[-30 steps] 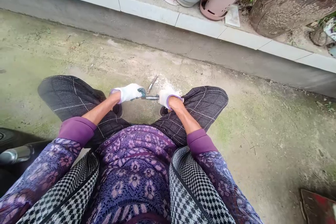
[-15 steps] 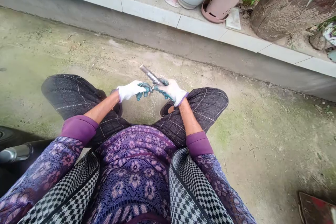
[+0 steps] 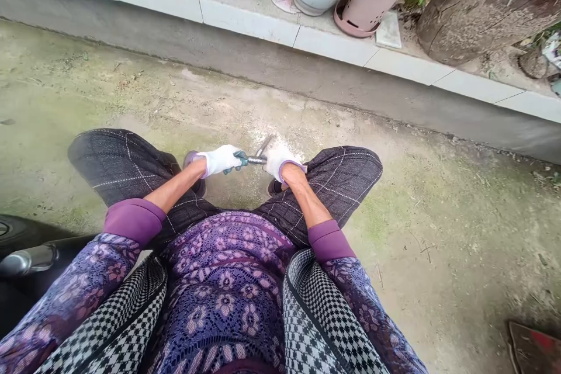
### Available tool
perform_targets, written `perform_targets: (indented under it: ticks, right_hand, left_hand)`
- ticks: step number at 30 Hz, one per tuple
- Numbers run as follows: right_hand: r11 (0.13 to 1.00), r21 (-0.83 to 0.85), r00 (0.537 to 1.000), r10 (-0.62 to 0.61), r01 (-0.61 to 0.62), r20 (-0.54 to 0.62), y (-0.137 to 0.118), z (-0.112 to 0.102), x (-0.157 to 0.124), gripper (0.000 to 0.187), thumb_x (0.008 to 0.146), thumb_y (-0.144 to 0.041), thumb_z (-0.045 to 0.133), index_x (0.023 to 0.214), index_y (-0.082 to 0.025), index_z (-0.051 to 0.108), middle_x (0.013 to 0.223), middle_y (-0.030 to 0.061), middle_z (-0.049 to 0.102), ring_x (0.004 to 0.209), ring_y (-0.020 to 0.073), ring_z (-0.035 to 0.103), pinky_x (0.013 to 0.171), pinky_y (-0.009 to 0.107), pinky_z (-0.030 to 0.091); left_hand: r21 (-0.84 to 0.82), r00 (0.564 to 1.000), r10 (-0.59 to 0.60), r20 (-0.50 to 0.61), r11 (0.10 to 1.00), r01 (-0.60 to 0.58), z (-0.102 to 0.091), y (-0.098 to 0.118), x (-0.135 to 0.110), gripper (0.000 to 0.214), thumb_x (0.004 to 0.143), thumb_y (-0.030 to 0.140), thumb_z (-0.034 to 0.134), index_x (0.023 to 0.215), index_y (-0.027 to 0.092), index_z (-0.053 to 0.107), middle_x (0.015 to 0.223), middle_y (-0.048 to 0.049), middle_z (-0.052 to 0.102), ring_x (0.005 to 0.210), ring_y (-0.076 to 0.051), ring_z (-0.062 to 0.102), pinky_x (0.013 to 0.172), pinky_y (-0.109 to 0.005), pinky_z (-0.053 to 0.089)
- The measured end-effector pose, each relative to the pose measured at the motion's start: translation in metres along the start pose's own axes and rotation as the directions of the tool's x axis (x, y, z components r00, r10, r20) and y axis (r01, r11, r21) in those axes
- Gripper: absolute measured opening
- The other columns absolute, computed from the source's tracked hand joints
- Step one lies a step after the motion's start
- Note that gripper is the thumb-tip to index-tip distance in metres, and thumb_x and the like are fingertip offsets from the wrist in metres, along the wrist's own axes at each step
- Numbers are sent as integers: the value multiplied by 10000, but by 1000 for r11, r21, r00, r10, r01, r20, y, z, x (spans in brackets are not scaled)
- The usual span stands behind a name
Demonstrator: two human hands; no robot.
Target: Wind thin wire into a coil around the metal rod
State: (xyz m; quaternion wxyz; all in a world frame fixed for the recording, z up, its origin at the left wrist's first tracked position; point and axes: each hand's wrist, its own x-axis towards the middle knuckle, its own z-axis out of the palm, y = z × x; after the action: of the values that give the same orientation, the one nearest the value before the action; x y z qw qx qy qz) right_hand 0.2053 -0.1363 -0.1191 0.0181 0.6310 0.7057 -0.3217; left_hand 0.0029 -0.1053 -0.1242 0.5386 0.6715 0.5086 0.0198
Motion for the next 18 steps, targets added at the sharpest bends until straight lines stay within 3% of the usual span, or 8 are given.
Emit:
perform_targets:
  ticks: [4, 6, 8, 11, 14, 18]
  right_hand:
    - [992, -45, 991, 111, -114, -76, 14, -15, 11, 226, 905, -299, 688, 1089, -174, 725, 1078, 119, 717, 984, 240, 668, 830, 337, 521]
    - [989, 68, 976, 140, -130, -166, 18, -28, 14, 242, 844, -270, 699, 1060, -166, 737, 885, 84, 715, 815, 209, 661, 700, 290, 492]
    - [943, 327, 960, 140, -55, -242, 17, -45, 14, 325, 821, -310, 680, 1107, -160, 719, 736, 18, 639, 606, 140, 562, 549, 251, 448]
    - [749, 640, 938, 76, 169, -337, 6, -83, 14, 396, 776, -353, 700, 1112, -143, 689, 663, -31, 524, 475, 81, 394, 406, 215, 367]
    - [645, 683, 888, 15, 343, -460, -16, -132, 15, 335, 782, -369, 725, 1042, -165, 668, 671, -33, 504, 482, 62, 351, 385, 190, 320]
    - [617, 676, 877, -49, 404, -479, -49, -186, 21, 253, 894, -449, 656, 974, -210, 659, 629, -28, 472, 478, 55, 297, 402, 196, 258]
  left_hand:
    - [-100, 1000, 24, -17, 995, -26, -5, 0, 3, 139, 744, 145, 641, 849, 141, 731, 650, 4, 651, 394, -74, 447, 395, -221, 368]
    - [-196, 998, 61, -19, 979, -64, -12, 3, 3, 129, 747, 190, 677, 855, 141, 729, 641, -7, 649, 421, -78, 458, 408, -219, 388]
    - [-273, 994, 104, -43, 956, -112, -21, 11, 2, 161, 766, 233, 690, 898, 145, 722, 641, -11, 640, 474, -86, 493, 446, -217, 424]
    - [-361, 980, 188, -72, 910, -201, -41, 34, 1, 201, 830, 244, 644, 982, 131, 710, 660, -17, 607, 518, -92, 510, 477, -223, 449]
    - [-393, 965, 249, -84, 882, -261, -73, 69, 5, 204, 875, 214, 620, 1014, 93, 707, 649, -22, 571, 526, -88, 494, 498, -230, 443]
    - [-230, 939, 273, -210, 920, -319, -128, 106, 21, 193, 921, 183, 595, 1046, 89, 709, 684, -3, 554, 546, -56, 482, 588, -235, 456]
